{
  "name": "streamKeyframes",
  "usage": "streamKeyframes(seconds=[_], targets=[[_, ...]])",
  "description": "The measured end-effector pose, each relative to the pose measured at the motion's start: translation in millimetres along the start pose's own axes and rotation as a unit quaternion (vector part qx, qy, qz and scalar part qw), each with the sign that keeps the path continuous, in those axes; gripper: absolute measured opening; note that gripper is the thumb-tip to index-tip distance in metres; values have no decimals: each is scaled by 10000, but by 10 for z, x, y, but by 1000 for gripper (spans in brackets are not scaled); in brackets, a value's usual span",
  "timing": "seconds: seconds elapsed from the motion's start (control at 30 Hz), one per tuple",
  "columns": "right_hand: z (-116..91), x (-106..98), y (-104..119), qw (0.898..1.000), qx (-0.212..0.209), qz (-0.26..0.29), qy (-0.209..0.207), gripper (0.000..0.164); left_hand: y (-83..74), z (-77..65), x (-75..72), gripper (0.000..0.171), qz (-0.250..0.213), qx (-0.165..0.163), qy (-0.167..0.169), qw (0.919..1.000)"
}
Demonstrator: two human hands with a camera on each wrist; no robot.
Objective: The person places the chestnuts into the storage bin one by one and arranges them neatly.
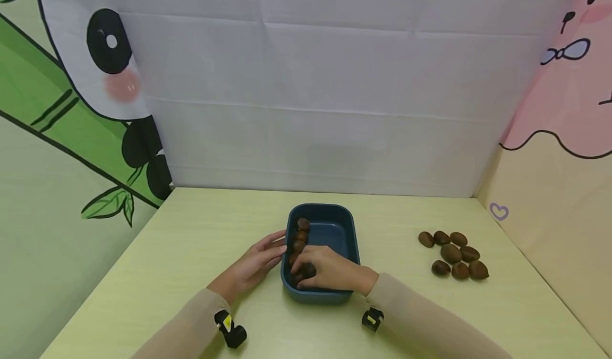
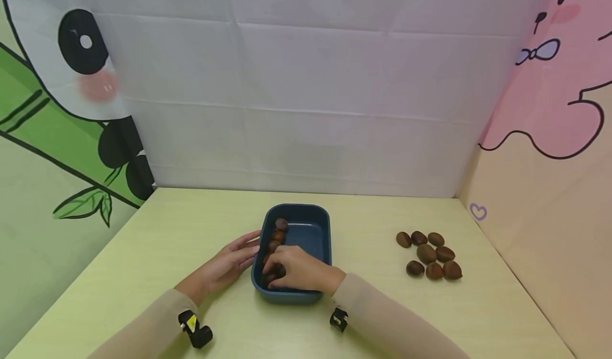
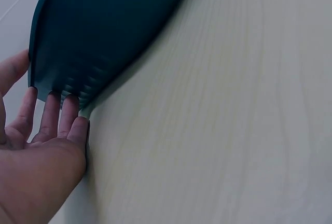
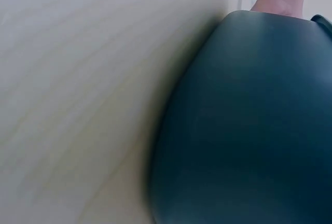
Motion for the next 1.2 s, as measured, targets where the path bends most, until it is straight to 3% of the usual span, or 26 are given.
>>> streamKeyframes(seconds=[0.57,1.0,1.2], targets=[[-94,-149,-8,9996,102,-169,218,28,-6,-12,8,63,-19,-16,-8,10000],[-18,-12,-40,9989,241,113,383,25,0,-1,-1,62,-15,-24,-49,10000],[-58,-69,-30,9986,310,138,398,28,-7,-7,5,63,-2,-2,9,10000]])
Point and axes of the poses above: each hand's wrist, its own z-axis towards the middle knuckle, its own x-axis out of the palm, y = z × x, the point moved 9 cm from there along z, towards the middle knuckle, and after that the axes turned 14 degrees about z, right-handed, at the moved point
